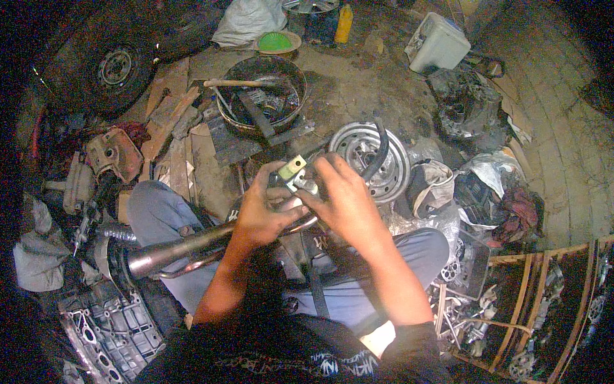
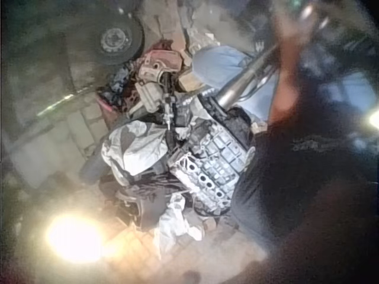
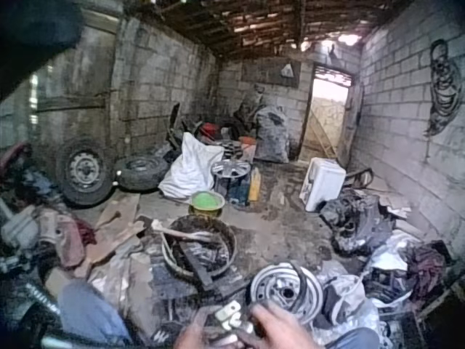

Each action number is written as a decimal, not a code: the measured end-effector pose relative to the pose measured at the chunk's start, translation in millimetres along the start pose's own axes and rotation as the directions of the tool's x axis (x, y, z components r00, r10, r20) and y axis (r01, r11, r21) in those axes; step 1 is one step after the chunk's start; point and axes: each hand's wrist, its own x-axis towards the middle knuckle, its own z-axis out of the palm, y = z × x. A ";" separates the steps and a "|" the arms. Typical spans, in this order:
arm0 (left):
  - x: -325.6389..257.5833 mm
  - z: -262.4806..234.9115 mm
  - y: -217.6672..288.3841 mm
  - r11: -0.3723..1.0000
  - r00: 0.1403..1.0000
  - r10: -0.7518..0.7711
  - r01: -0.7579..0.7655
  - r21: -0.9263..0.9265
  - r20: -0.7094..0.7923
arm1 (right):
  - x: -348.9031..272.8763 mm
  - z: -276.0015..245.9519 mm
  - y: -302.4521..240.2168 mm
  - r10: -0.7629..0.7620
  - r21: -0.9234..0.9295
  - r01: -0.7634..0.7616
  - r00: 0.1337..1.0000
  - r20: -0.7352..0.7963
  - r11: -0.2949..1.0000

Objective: The person sits on the floor and works on a metal exhaust pipe. They use a cloth to wipe the pipe, then use a hammer to tap a metal bracket into place on the pipe. They continue to adjust and inspect the bracket and pipe throughout the clip.

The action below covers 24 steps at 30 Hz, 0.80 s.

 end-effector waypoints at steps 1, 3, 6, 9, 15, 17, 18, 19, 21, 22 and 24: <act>0.3 -0.3 0.7 1.000 1.000 0.001 -0.001 -0.001 0.000 | -0.7 2.5 1.0 0.008 -0.014 -0.008 1.000 -0.010 1.000; 0.8 0.6 -0.6 0.999 1.000 0.000 0.000 -0.035 -0.002 | -1.7 2.7 0.5 0.011 -0.029 -0.011 1.000 -0.007 1.000; 1.8 2.8 -7.9 0.997 1.000 -0.008 0.008 -0.082 -0.004 | -3.9 -0.3 0.6 -0.031 -0.038 0.032 0.999 0.013 0.999; 1.7 1.3 -8.3 0.999 0.999 -0.029 0.030 -0.035 0.014 | -5.2 -0.8 3.4 -0.079 -0.044 0.078 0.997 -0.005 0.996; 1.9 0.9 -9.0 1.000 1.000 0.010 -0.010 -0.006 -0.017 | -7.5 -4.8 -9.0 0.063 0.017 -0.062 0.996 -0.057 0.998; 3.6 2.1 -14.5 0.999 1.000 0.005 -0.006 -0.045 -0.013 | -11.5 0.3 -7.1 0.066 -0.022 -0.068 0.994 -0.085 0.997; 4.0 2.1 -16.3 0.999 1.000 0.007 -0.008 -0.050 -0.013 | -11.6 1.0 -6.9 0.042 -0.013 -0.044 0.994 -0.097 0.999; 4.4 2.1 -17.9 0.998 1.000 0.009 -0.010 -0.055 -0.013 | -11.6 1.5 -6.8 0.019 -0.005 -0.020 0.994 -0.109 1.000; 4.6 2.4 -17.2 0.998 1.000 0.008 -0.009 -0.063 -0.007 | -12.3 2.5 -5.1 0.007 0.004 -0.007 0.992 -0.126 1.000; 4.4 2.8 -14.3 0.998 1.000 0.005 -0.005 -0.067 -0.002 | -13.1 2.7 -3.0 0.018 0.006 -0.018 0.991 -0.131 1.000; 2.8 1.6 -6.3 1.000 1.000 0.000 0.000 -0.028 -0.008 | -14.3 -0.9 -1.0 0.063 0.095 -0.045 0.978 -0.197 0.994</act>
